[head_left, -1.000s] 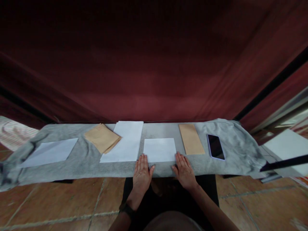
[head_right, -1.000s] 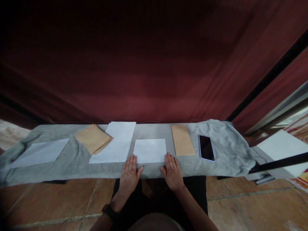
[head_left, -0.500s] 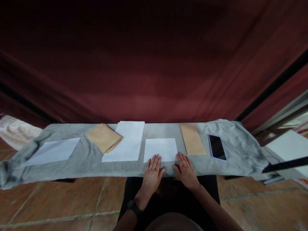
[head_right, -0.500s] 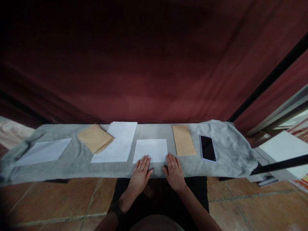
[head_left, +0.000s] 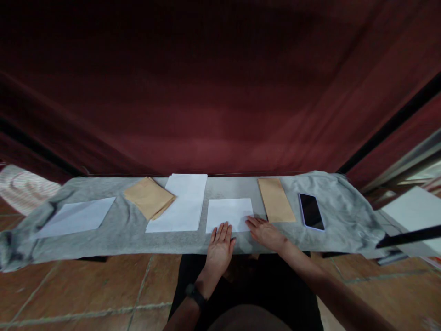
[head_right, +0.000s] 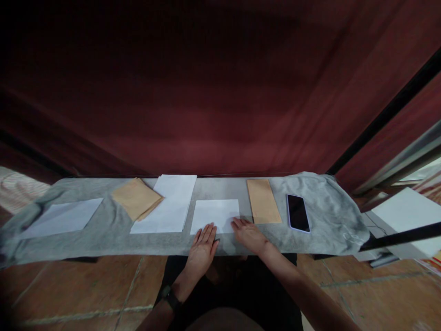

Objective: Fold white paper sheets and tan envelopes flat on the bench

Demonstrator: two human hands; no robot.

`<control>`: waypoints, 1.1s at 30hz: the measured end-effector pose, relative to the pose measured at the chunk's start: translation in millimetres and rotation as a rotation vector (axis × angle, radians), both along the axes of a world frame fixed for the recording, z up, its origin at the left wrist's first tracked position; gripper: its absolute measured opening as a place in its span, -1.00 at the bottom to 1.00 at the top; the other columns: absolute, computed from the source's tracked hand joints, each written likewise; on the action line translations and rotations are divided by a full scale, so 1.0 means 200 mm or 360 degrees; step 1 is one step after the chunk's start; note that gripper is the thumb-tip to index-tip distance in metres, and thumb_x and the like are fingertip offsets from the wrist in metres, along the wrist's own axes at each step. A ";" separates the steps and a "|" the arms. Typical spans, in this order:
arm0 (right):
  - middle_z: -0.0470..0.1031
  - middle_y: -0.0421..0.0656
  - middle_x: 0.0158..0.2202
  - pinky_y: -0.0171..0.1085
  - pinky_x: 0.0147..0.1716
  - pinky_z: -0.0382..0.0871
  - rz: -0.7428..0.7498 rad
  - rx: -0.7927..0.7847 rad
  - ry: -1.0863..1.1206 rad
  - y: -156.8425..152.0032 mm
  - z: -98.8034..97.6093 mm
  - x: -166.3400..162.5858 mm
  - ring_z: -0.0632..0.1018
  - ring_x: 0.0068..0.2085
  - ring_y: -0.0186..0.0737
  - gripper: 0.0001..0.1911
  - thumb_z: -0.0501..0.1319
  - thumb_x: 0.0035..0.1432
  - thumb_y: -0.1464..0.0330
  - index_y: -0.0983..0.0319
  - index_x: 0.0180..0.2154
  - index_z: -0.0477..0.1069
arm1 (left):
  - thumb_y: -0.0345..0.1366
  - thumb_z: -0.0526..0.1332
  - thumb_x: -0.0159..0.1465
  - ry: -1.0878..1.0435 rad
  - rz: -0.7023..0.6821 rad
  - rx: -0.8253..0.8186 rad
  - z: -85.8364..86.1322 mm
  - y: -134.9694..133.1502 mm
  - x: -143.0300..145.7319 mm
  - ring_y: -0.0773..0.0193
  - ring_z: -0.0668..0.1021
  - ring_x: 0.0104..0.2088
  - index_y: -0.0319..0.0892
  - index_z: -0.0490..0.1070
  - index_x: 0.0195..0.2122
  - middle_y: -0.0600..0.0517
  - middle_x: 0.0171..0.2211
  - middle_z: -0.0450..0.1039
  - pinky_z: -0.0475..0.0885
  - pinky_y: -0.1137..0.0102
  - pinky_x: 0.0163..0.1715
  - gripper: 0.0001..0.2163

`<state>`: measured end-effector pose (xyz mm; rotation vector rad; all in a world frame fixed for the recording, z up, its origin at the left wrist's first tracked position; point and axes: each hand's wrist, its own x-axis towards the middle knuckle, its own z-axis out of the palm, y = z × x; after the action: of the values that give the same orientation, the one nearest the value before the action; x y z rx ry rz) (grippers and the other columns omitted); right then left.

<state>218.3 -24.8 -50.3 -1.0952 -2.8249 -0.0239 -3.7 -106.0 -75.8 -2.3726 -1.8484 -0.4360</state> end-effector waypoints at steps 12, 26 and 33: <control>0.52 -0.12 0.13 -0.18 0.05 0.41 -0.0116 -0.0030 0.0166 -0.02 -0.04 0.02 0.56 0.02 -0.14 -0.51 0.09 0.21 0.58 0.13 0.11 0.45 | -0.28 0.03 0.43 -0.0074 0.0050 0.0032 0.01 0.02 0.02 0.05 0.41 0.26 -0.21 0.33 0.24 -0.15 0.25 0.37 0.29 0.05 0.26 -0.61; 0.52 -0.13 0.14 -0.12 0.15 0.40 -0.0184 -0.0014 0.0488 -0.23 -0.10 0.01 0.53 0.10 -0.15 -0.51 0.13 0.24 0.55 0.11 0.15 0.43 | -0.52 0.07 0.32 -0.0022 -0.0053 0.0018 0.01 -0.01 0.03 0.05 0.53 0.08 -0.15 0.47 0.08 -0.09 0.09 0.53 0.48 0.15 0.06 -0.63; 0.50 -0.12 0.17 -0.03 0.20 0.39 -0.0366 -0.0024 0.0620 -0.12 -0.16 0.01 0.49 0.17 -0.11 -0.51 0.09 0.23 0.58 0.12 0.11 0.49 | -0.47 0.06 0.35 -0.0081 -0.0078 0.0018 0.03 0.01 0.05 0.06 0.56 0.03 -0.14 0.47 0.08 -0.10 0.02 0.56 0.48 0.15 0.05 -0.66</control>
<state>221.0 -48.8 -82.0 -1.2645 -2.3523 0.1721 5.3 -104.6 -69.9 -2.4263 -1.8066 -0.5147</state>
